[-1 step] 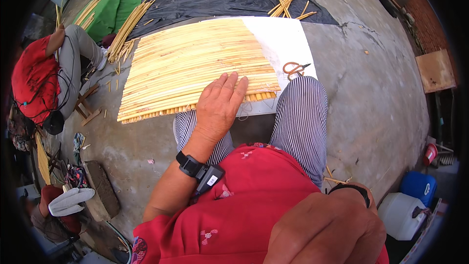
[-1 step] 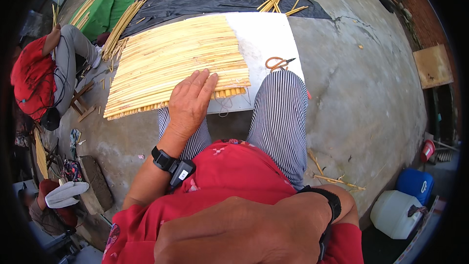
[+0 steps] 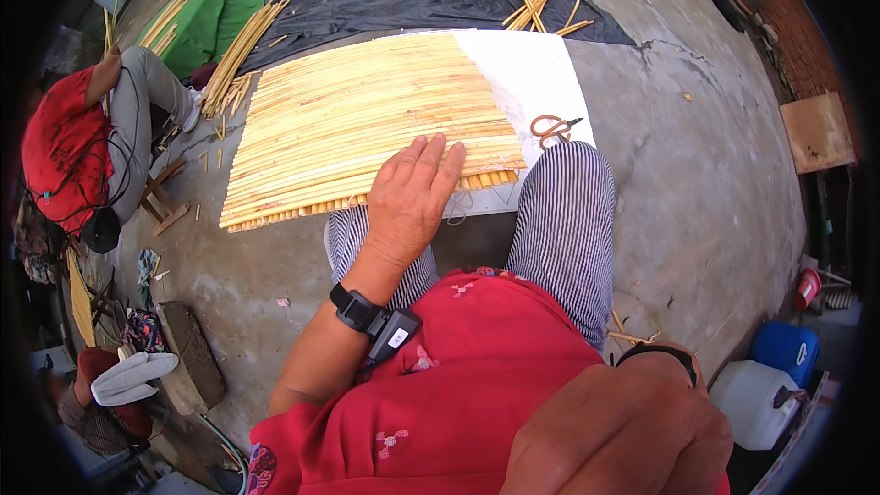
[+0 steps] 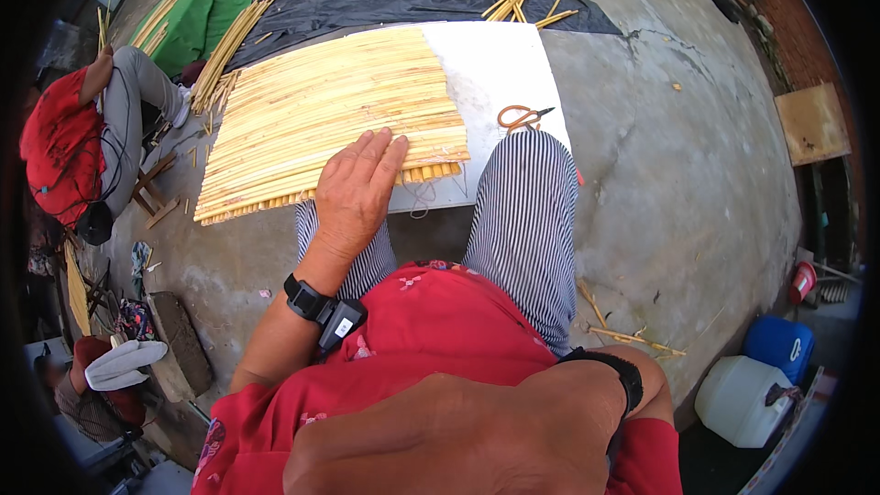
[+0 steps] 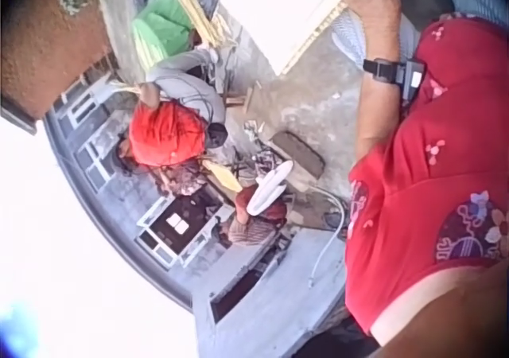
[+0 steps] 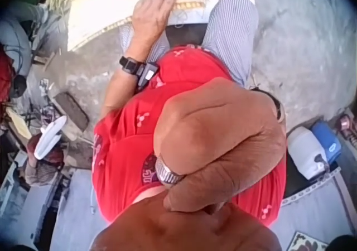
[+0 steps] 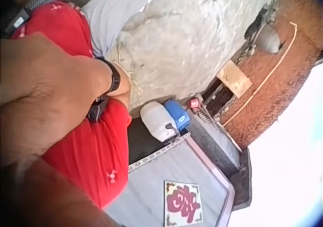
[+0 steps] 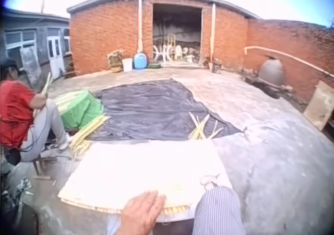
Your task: The person is sewing or weaving together bamboo sticks to create a mat.
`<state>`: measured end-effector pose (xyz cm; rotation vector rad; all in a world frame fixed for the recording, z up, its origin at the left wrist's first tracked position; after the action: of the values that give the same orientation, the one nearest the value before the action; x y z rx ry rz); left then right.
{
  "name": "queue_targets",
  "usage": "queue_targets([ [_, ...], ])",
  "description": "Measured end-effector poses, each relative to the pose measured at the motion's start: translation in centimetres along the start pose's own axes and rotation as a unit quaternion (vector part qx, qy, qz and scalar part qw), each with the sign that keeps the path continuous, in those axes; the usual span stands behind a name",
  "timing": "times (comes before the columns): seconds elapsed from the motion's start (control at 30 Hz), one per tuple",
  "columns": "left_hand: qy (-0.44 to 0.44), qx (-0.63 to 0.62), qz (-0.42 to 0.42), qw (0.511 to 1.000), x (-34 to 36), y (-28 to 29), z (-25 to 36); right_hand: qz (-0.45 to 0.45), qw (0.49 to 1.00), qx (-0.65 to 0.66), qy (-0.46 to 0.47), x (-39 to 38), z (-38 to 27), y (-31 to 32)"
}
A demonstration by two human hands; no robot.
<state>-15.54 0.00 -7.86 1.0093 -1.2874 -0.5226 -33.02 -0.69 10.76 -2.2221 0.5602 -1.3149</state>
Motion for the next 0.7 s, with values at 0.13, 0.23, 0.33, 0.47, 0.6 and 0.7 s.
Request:
queue_targets([
  [0.13,0.003,0.002,0.000,1.000,-0.2,0.1,-0.1,-0.161,0.983,0.083,-0.034,2.4,-0.3,1.5],
  [0.23,-0.002,-0.002,-0.002,1.000,-0.1,0.2,0.0,-0.151,0.984,0.058,-0.070,1.9,-0.8,1.5],
  [0.33,0.003,-0.004,0.000,1.000,-0.2,-0.2,0.0,-0.118,0.991,0.037,-0.044,0.9,-0.2,1.1],
  [0.47,-0.002,-0.012,-0.002,1.000,-0.1,0.1,-0.1,-0.199,0.971,0.042,-0.124,2.5,-1.2,1.8],
  [0.6,-0.001,-0.004,-0.006,1.000,-0.1,0.1,-0.1,-0.184,0.964,0.126,-0.142,2.2,-0.5,1.5],
  [0.7,-0.006,-0.007,-0.009,1.000,0.0,0.1,-0.1,-0.117,0.974,0.035,-0.190,1.3,-2.0,1.1],
])
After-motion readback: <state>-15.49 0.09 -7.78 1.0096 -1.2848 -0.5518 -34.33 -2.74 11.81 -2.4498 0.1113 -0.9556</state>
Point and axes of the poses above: each hand's wrist, its own x-axis towards the middle knuckle, its own y-axis out of the back of the hand, z = x × y, the point moved 1 cm from there along x, towards the middle knuckle, and after that the axes turned 8 degrees about -z, right-handed, at the moved point
